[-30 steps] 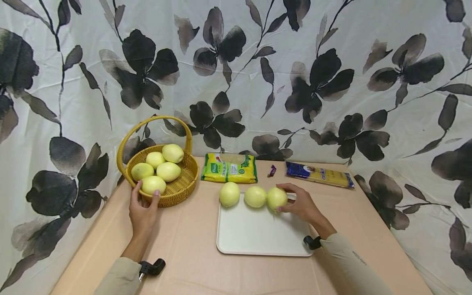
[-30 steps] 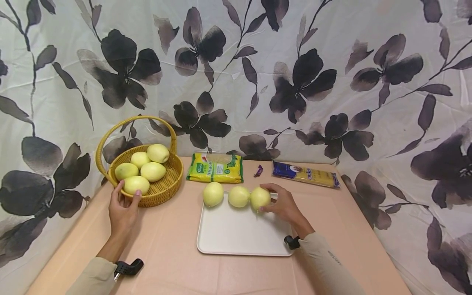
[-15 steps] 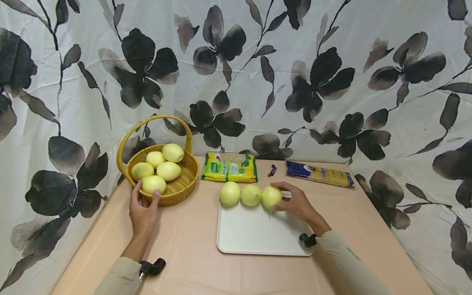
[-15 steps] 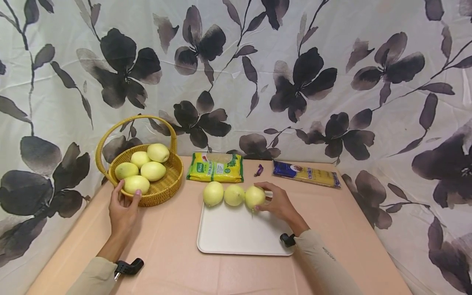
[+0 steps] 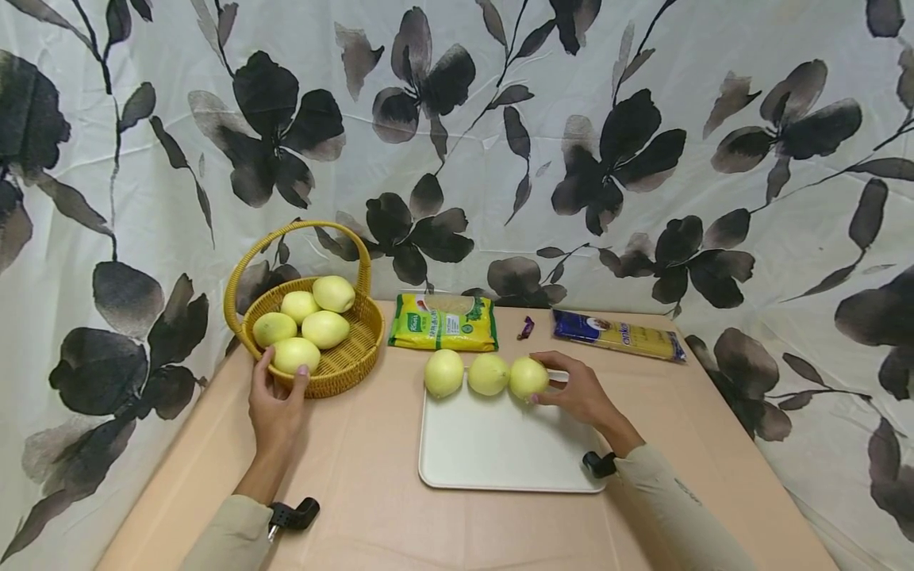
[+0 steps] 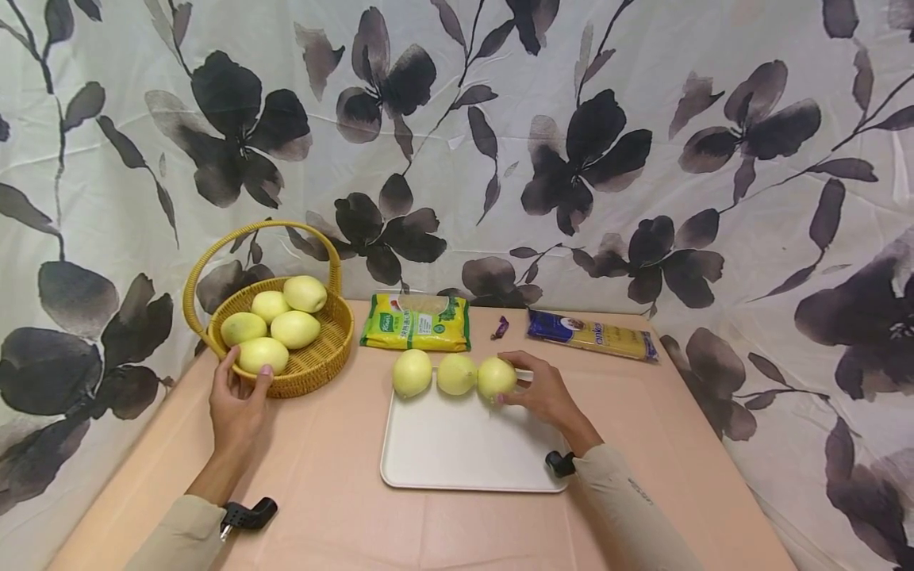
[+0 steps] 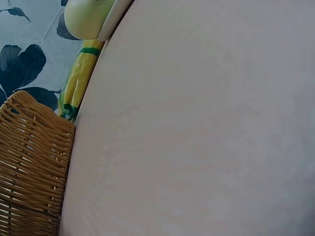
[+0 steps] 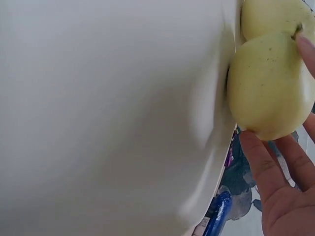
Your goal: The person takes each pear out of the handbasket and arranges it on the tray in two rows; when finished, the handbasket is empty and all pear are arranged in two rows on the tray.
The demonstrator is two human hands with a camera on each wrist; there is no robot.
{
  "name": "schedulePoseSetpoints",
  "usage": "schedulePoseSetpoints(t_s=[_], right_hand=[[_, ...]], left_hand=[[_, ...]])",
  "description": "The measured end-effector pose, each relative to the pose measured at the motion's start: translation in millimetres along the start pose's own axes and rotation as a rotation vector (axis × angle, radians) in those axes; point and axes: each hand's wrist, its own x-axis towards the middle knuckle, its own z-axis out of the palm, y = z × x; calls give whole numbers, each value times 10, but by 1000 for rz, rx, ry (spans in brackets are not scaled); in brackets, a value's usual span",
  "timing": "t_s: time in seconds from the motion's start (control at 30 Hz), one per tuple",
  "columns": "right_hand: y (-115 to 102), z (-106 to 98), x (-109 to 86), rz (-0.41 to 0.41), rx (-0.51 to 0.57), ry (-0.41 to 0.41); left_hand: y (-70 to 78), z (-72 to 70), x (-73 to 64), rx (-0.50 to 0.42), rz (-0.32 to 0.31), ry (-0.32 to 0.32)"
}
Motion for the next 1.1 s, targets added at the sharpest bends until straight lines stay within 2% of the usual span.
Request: schedulePoseSetpoints(t_s=[0.47, 0.73, 1.1], right_hand=[[-1, -79, -36, 17, 46, 44], [-38, -115, -58, 56, 4, 75], [-55, -136, -28, 40, -5, 105]], left_hand=[[32, -3, -8, 11, -10, 8], [23, -5, -3, 23, -16, 11], [35, 0, 1, 11, -6, 4]])
